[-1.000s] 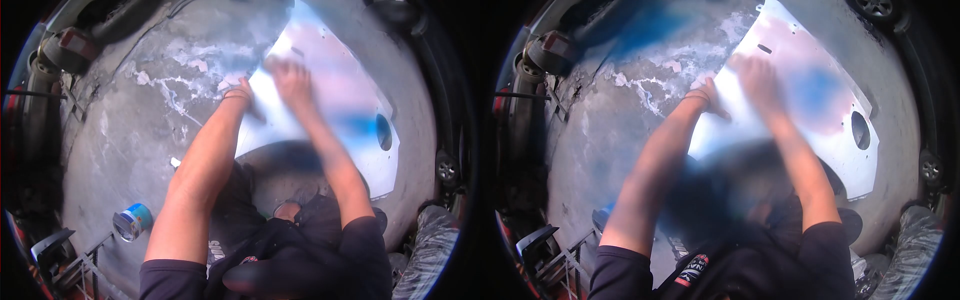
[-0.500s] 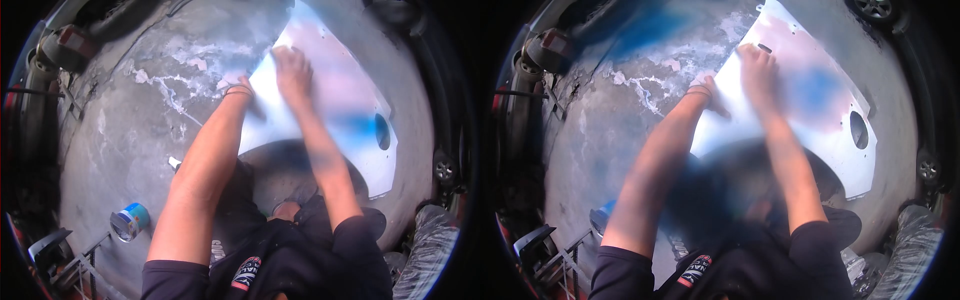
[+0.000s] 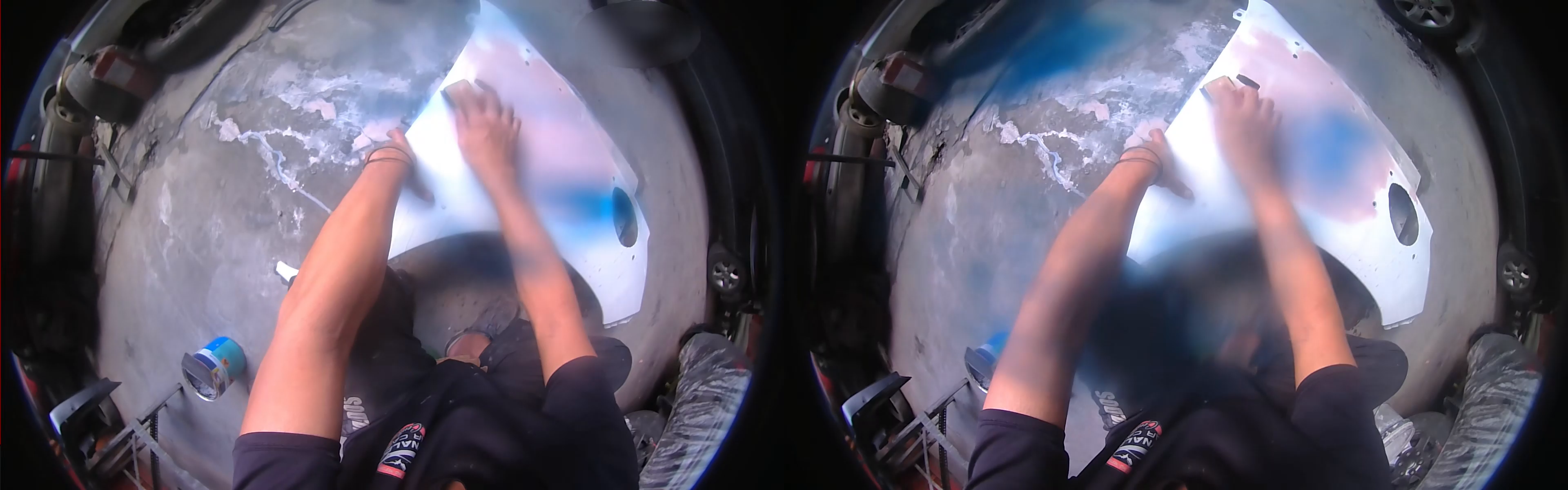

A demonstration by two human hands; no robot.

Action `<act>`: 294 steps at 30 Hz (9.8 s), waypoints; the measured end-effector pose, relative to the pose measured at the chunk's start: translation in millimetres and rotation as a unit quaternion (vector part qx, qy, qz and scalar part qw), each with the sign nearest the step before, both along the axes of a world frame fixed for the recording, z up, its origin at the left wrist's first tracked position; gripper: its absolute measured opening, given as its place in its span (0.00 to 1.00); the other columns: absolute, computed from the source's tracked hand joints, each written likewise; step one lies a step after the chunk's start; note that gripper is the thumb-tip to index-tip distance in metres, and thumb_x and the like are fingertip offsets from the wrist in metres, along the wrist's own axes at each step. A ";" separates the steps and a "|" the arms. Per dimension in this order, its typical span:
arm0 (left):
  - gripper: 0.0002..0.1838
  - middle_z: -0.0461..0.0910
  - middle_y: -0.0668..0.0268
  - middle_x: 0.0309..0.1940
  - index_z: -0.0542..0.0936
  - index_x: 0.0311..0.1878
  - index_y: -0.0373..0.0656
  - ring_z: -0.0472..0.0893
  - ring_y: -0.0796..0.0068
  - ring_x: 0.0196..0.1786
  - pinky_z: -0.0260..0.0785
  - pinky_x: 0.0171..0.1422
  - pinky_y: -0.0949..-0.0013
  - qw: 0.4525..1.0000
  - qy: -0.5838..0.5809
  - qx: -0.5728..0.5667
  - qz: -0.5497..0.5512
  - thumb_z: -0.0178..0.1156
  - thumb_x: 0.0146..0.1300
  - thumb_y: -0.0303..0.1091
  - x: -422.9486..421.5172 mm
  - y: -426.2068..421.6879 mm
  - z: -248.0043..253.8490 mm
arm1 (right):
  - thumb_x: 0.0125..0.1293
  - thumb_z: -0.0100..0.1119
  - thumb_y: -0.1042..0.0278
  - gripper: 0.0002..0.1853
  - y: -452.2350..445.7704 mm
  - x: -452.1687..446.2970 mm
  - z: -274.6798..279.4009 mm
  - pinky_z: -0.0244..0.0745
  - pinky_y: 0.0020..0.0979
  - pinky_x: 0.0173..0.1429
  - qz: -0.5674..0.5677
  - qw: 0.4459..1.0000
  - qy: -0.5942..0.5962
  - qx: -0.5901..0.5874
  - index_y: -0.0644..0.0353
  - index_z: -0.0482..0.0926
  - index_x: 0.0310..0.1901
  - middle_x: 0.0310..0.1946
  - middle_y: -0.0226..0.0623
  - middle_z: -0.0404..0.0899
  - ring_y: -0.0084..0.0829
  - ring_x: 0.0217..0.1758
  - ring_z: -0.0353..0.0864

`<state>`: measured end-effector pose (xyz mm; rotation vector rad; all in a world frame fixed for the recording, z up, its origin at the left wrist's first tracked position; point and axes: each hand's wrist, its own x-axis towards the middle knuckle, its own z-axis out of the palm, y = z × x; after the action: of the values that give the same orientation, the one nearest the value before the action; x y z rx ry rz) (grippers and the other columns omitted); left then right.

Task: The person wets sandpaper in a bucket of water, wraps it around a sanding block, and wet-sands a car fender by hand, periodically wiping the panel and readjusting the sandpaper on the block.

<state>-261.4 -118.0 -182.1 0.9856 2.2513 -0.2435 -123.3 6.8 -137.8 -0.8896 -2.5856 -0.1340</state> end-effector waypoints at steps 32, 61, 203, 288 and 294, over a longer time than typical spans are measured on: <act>0.91 0.67 0.37 0.80 0.46 0.86 0.18 0.76 0.42 0.79 0.70 0.84 0.51 0.998 -0.025 -0.035 -0.055 0.88 0.36 0.76 -8.3 5.6 -19.7 | 0.72 0.70 0.61 0.28 -24.0 85.1 -14.4 0.75 0.53 0.63 0.133 0.991 -0.015 -0.015 0.45 0.83 0.73 0.60 0.42 0.81 0.48 0.61 0.80; 0.85 0.76 0.35 0.76 0.40 0.83 0.19 0.79 0.44 0.77 0.58 0.85 0.57 0.980 -0.095 -0.073 -0.159 0.88 0.43 0.66 -22.2 6.2 -49.7 | 0.72 0.64 0.68 0.19 1.9 193.6 15.0 0.75 0.49 0.65 0.264 0.964 0.026 0.013 0.38 0.91 0.61 0.62 0.29 0.86 0.42 0.59 0.83; 0.90 0.73 0.28 0.75 0.35 0.82 0.07 0.78 0.43 0.78 0.65 0.87 0.62 0.985 -0.034 -0.123 -0.117 0.90 0.44 0.64 15.2 13.6 47.3 | 0.62 0.61 0.78 0.33 10.6 165.6 -18.8 0.71 0.51 0.74 0.176 0.984 0.023 0.000 0.32 0.88 0.66 0.69 0.28 0.81 0.46 0.67 0.78; 0.89 0.62 0.25 0.82 0.40 0.82 0.08 0.73 0.42 0.83 0.62 0.90 0.62 0.980 -0.147 -0.071 -0.111 0.93 0.42 0.61 -34.8 1.3 -16.1 | 0.75 0.68 0.54 0.21 108.1 308.8 -20.0 0.74 0.59 0.70 -0.277 0.956 0.099 -0.023 0.34 0.85 0.68 0.65 0.32 0.83 0.51 0.66 0.79; 0.91 0.60 0.26 0.83 0.37 0.82 0.07 0.72 0.42 0.83 0.60 0.91 0.63 0.977 -0.195 -0.022 -0.087 0.94 0.39 0.61 -54.0 -15.1 -51.2 | 0.84 0.60 0.55 0.21 164.9 329.8 -8.0 0.69 0.60 0.77 -0.251 0.961 0.052 -0.108 0.28 0.84 0.73 0.69 0.29 0.84 0.48 0.71 0.79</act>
<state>-315.3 -133.2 -233.3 1.1019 1.8018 -0.1578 206.6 171.7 -145.9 -1.5761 -2.2538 0.0569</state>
